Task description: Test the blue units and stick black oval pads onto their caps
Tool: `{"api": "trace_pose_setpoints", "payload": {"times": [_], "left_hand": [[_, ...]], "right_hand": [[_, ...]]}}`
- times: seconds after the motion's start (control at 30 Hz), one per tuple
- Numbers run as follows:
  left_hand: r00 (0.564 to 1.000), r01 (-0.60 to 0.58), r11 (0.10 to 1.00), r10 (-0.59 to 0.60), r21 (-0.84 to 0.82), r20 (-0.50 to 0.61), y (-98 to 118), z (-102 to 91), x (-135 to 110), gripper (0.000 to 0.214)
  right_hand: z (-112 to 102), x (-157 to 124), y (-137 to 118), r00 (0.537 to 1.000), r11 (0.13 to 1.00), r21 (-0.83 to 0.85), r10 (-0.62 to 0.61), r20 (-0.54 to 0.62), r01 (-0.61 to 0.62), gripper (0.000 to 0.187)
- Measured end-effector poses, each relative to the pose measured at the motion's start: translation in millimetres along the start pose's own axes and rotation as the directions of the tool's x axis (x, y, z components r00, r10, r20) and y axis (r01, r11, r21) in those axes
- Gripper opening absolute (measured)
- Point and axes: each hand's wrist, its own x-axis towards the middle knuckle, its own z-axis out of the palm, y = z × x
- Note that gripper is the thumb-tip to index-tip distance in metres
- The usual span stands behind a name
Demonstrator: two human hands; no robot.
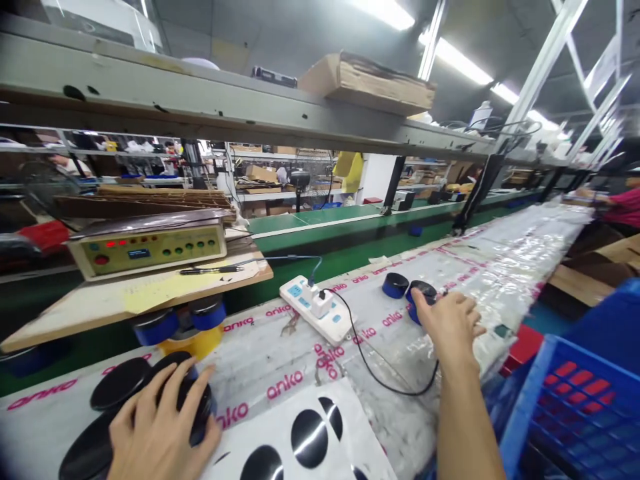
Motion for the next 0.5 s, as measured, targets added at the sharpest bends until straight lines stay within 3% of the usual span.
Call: {"api": "trace_pose_setpoints", "payload": {"times": [0.1, 0.17, 0.23, 0.3, 0.33, 0.37, 0.4, 0.43, 0.5], "left_hand": [[0.993, -0.044, 0.997, 0.036, -0.067, -0.111, 12, -4.7, 3, 0.037], [0.980, -0.090, 0.977, 0.052, -0.191, -0.194, 19, -5.5, 3, 0.033], [0.976, -0.123, 0.924, 0.046, -0.361, -0.215, 23, -5.2, 1, 0.032], [0.988, -0.090, 0.841, 0.006, -0.533, -0.157, 25, -6.1, -2, 0.037], [0.994, -0.039, 0.790, -0.029, -0.612, -0.101, 25, -7.7, -3, 0.039], [0.997, 0.037, 0.726, -0.071, -0.687, -0.022, 25, -10.0, -3, 0.039], [0.990, 0.139, 0.634, -0.116, -0.760, 0.084, 24, -12.9, -3, 0.037], [0.965, 0.260, 0.501, -0.157, -0.825, 0.209, 24, -16.1, -2, 0.034], [0.867, 0.485, 0.117, -0.195, -0.867, 0.459, 23, -22.5, 1, 0.038]], "right_hand": [[19, 16, 25, 0.994, 0.999, 0.027, 0.028, 0.108, -0.031, 0.052], [20, 18, 30, 0.988, 0.998, 0.063, 0.005, 0.156, -0.015, 0.040], [9, 6, 22, 0.983, 0.994, 0.106, -0.039, 0.182, 0.020, 0.039], [-10, -22, 3, 0.946, 0.952, 0.274, -0.204, 0.250, 0.133, 0.043], [-20, -41, -11, 0.881, 0.860, 0.459, -0.380, 0.282, 0.224, 0.044], [-30, -62, -27, 0.748, 0.705, 0.653, -0.585, 0.314, 0.277, 0.044], [-39, -84, -44, 0.578, 0.565, 0.773, -0.747, 0.329, 0.290, 0.044], [-47, -104, -60, 0.414, 0.487, 0.822, -0.841, 0.349, 0.297, 0.043], [-56, -139, -91, 0.166, 0.405, 0.854, -0.914, 0.370, 0.328, 0.044]]}}
